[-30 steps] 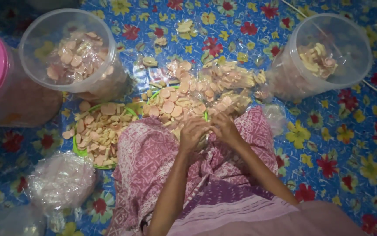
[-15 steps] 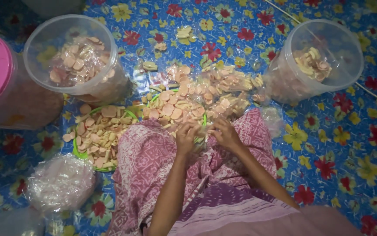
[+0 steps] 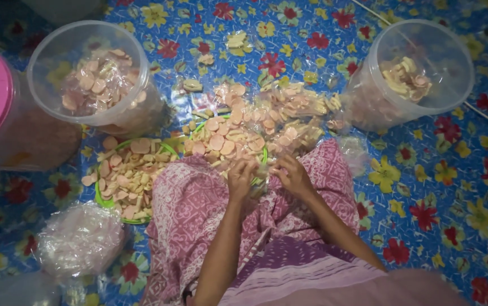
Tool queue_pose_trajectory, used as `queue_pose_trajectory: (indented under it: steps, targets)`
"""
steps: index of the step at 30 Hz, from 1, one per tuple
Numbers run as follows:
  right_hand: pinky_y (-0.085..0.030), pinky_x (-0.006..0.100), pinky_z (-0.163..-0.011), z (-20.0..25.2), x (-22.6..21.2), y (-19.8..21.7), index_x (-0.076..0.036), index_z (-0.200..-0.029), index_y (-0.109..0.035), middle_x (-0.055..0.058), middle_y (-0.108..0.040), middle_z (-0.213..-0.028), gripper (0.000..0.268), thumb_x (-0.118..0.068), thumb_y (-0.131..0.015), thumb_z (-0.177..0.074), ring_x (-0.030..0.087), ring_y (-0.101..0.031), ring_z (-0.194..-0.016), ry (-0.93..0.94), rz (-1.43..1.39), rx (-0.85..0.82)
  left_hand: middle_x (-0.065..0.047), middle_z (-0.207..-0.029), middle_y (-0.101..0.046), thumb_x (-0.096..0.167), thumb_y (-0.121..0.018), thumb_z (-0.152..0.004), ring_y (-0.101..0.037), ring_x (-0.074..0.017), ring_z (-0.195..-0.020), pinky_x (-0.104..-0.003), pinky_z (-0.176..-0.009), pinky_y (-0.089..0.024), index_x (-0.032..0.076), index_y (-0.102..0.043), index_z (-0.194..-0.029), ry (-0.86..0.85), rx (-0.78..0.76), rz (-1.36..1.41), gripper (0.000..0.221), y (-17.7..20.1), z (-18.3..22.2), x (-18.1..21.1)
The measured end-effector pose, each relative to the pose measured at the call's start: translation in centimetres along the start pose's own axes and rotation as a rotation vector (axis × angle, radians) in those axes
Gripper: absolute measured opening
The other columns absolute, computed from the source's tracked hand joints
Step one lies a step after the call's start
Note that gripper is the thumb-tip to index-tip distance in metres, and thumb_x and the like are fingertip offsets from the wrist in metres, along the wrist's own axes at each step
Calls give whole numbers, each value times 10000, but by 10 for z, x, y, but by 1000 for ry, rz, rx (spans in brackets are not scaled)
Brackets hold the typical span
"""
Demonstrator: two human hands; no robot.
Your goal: Bagging small crackers from a pile into a plastic bag
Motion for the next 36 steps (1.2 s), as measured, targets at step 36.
queue_pose_trajectory:
  steps: [36]
  targets:
    - [-443, 445, -846, -35, 24, 179, 9, -905, -614, 183, -605, -868, 114, 58, -660, -813, 419, -584, -860, 52, 280, 433, -54, -745, -656, 195, -612, -854, -636, -109, -682, -260, -658, -547, 93, -707, -931, 253, 205, 92, 159, 23, -11, -52]
Point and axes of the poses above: each hand's wrist, its own z-axis away from the middle knuckle, its own y-axis out of the back of the hand, x = y × z, the point moved 10 cm from there along -z, towards the middle knuckle
